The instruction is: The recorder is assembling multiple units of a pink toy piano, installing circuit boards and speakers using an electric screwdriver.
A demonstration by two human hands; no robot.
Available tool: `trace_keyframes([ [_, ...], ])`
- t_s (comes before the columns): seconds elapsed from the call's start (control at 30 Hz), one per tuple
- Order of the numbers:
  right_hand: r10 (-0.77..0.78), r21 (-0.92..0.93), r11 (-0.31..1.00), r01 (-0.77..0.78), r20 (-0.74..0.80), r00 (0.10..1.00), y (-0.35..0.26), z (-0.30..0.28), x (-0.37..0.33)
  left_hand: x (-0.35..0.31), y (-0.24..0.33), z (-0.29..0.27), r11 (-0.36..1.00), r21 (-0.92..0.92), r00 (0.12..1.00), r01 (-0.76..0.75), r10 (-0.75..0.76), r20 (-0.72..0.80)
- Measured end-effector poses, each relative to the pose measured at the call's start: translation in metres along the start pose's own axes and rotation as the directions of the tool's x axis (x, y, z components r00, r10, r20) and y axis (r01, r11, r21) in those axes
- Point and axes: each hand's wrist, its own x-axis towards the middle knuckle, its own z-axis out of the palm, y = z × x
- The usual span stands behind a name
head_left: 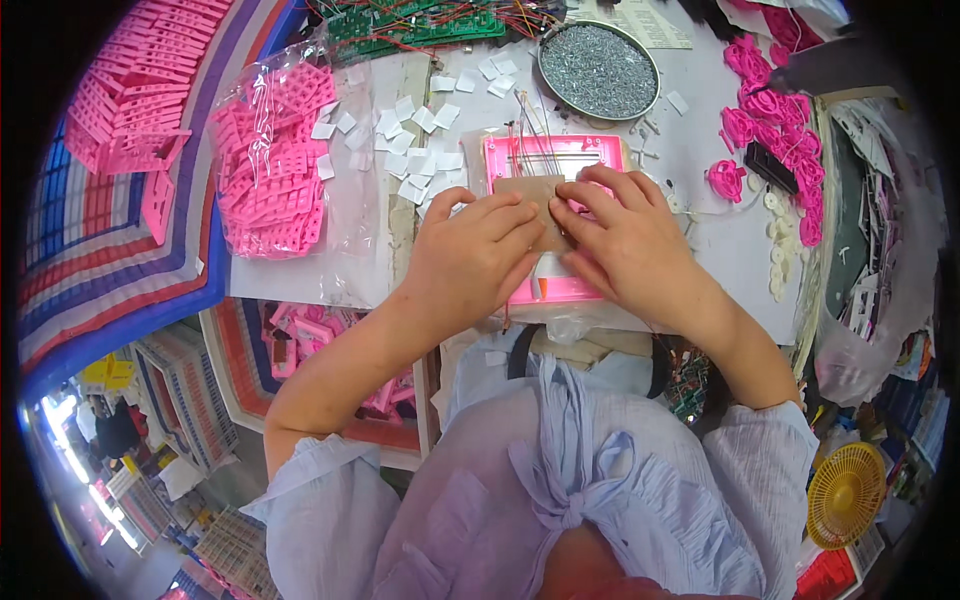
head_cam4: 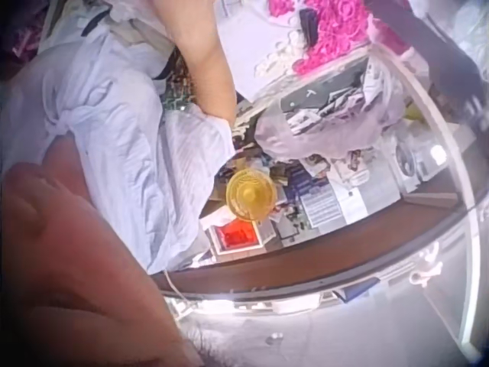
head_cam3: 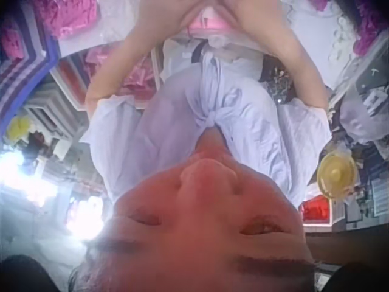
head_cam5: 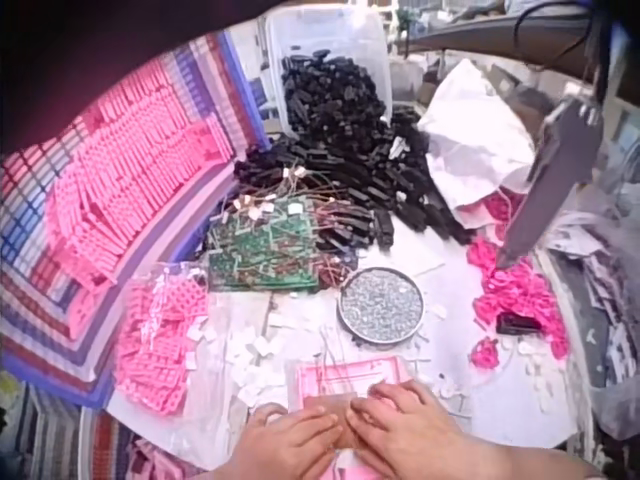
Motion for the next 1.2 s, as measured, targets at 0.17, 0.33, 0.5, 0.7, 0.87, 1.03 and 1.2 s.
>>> trace_keyframes([
  [0.17, 0.12, 0.204, 0.979, 0.003, -0.585, 0.802, 0.031, -0.056, -0.013, -0.005, 0.002, -0.004, 0.998, 0.051, 0.999, 0.036, -0.037, 0.015],
  [0.33, 0.342, 0.61, 0.69, 0.39, -0.749, 0.568, 0.088, -0.122, 0.01, 0.04, 0.0, -0.022, 0.995, 0.059, 0.971, -0.081, 0.066, 0.229],
  [0.5, 0.351, 0.888, 0.323, 0.326, -0.433, 0.83, 0.087, -0.101, 0.072, 0.149, -0.051, 0.002, 0.992, -0.043, 0.993, -0.118, 0.119, 0.02],
  [0.7, 0.337, 0.885, 0.339, 0.319, -0.43, 0.838, 0.097, -0.083, 0.054, 0.213, -0.071, 0.048, 0.942, 0.281, 0.973, -0.185, 0.135, 0.189],
  [0.87, 0.46, 0.867, 0.386, 0.315, -0.477, 0.749, 0.089, -0.072, 0.051, 0.219, -0.076, 0.061, 0.936, 0.346, 0.997, -0.068, 0.053, 0.052],
  [1.03, 0.436, 0.889, 0.397, 0.229, -0.403, 0.805, 0.081, -0.068, 0.05, 0.216, -0.081, 0.048, 0.957, 0.286, 0.995, -0.047, 0.021, 0.094],
  [1.2, 0.465, 0.918, 0.334, 0.213, -0.357, 0.81, 0.06, -0.069, 0.03, 0.155, -0.041, -0.005, 0.993, 0.02, 0.991, -0.113, 0.114, -0.073],
])
